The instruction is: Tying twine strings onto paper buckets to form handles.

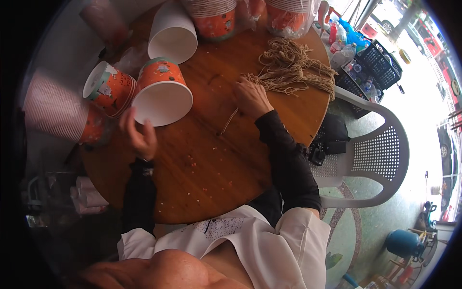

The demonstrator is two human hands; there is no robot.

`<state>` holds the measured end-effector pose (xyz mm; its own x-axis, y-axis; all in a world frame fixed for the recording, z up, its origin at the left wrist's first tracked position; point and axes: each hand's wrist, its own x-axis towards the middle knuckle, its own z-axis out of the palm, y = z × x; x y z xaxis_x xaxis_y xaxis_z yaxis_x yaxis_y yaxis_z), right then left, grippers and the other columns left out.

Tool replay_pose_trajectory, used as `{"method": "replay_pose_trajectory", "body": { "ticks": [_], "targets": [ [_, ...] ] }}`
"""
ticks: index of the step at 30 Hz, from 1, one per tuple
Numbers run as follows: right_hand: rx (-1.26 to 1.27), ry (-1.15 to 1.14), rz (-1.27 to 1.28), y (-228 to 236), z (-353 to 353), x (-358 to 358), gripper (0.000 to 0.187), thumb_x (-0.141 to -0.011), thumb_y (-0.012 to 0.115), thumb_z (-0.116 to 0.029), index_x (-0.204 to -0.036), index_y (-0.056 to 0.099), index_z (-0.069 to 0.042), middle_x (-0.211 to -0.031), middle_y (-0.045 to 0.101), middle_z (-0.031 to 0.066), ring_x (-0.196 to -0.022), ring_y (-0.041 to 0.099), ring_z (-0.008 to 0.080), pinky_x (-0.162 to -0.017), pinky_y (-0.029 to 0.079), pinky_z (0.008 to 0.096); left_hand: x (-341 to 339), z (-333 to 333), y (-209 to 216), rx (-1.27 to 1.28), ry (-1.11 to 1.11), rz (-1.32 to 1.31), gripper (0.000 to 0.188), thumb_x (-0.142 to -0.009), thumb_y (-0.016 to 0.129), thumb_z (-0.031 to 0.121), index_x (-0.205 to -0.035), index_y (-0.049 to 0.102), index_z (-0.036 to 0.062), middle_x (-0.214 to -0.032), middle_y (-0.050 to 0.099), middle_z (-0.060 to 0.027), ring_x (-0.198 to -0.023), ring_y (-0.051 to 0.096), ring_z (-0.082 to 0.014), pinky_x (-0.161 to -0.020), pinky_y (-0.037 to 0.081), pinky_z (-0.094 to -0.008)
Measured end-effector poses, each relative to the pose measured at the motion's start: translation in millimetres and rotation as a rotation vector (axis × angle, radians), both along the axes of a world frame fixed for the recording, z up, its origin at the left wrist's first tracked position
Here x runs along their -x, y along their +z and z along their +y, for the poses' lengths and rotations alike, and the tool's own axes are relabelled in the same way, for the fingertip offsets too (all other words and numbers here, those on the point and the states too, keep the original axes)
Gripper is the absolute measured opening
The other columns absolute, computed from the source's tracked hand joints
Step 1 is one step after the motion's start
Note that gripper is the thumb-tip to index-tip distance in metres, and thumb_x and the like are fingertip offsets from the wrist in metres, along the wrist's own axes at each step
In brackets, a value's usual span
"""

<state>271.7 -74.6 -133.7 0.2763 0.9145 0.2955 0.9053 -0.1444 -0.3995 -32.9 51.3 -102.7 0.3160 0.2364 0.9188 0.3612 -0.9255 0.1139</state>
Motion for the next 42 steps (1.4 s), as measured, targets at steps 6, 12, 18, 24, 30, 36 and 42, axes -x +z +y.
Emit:
{"method": "replay_pose_trajectory", "body": {
  "ticks": [6,12,18,24,30,36,42],
  "targets": [
    [-0.120,0.201,0.179,18,-7,1,0.015,-0.081,0.062,-0.013,-0.090,0.058,-0.001,-0.084,0.059,0.0130,-0.080,0.059,0.0303,-0.071,0.047,0.0391,-100,-58,-1,0.431,-0.431,0.148,0.039,-0.085,0.058,-0.005,-0.123,0.059,0.0031,-0.114,0.062,-0.0133,-0.098,0.062,-0.0326,-0.085,0.051,-0.0395],
    [-0.108,0.236,0.397,15,-12,3,0.017,-0.083,0.065,-0.013,-0.095,0.061,-0.001,-0.080,0.065,0.0134,-0.074,0.063,0.0274,-0.067,0.049,0.0355,-147,-34,-45,0.509,-0.413,0.392,0.031,-0.081,0.057,-0.005,-0.110,0.061,0.0024,-0.104,0.063,-0.0184,-0.096,0.062,-0.0387,-0.077,0.052,-0.0439],
    [-0.174,0.276,0.529,7,-10,-20,0.013,-0.084,0.066,-0.009,-0.094,0.065,-0.001,-0.080,0.065,0.0115,-0.071,0.062,0.0234,-0.068,0.049,0.0337,-133,-33,-34,0.478,-0.442,0.340,0.010,-0.084,0.060,0.000,-0.094,0.063,0.0013,-0.088,0.066,-0.0177,-0.082,0.063,-0.0380,-0.070,0.052,-0.0412],
    [-0.381,-0.025,0.315,-17,-8,-104,0.013,-0.083,0.065,-0.009,-0.093,0.068,-0.002,-0.091,0.069,0.0144,-0.088,0.067,0.0298,-0.079,0.051,0.0361,-84,-22,-13,0.863,-0.466,-0.061,0.011,-0.095,0.058,0.008,-0.094,0.066,0.0005,-0.080,0.067,-0.0036,-0.073,0.062,-0.0085,-0.064,0.050,-0.0264],
    [-0.568,-0.183,0.112,-10,4,-89,0.015,-0.086,0.064,-0.012,-0.099,0.068,-0.004,-0.102,0.066,0.0130,-0.088,0.066,0.0310,-0.079,0.052,0.0375,-60,8,-8,0.943,-0.455,-0.321,0.019,-0.099,0.055,0.014,-0.098,0.066,-0.0008,-0.085,0.066,-0.0039,-0.074,0.061,-0.0094,-0.070,0.049,-0.0221],
    [-0.666,0.035,0.489,43,-2,8,0.017,-0.088,0.059,-0.006,-0.102,0.067,-0.002,-0.094,0.063,0.0070,-0.075,0.061,0.0131,-0.063,0.048,0.0253,-71,-26,-1,0.666,-0.442,0.084,0.009,-0.092,0.062,0.005,-0.098,0.066,0.0006,-0.087,0.068,-0.0099,-0.074,0.068,-0.0161,-0.062,0.052,-0.0265],
    [-0.406,0.267,0.908,47,-11,66,0.015,-0.092,0.062,-0.010,-0.101,0.063,0.002,-0.080,0.065,0.0049,-0.067,0.060,0.0090,-0.061,0.049,0.0243,-80,-38,18,0.287,-0.420,0.217,0.011,-0.083,0.067,0.000,-0.094,0.065,0.0026,-0.084,0.066,-0.0091,-0.075,0.066,-0.0263,-0.064,0.052,-0.0344]
  ]
}}
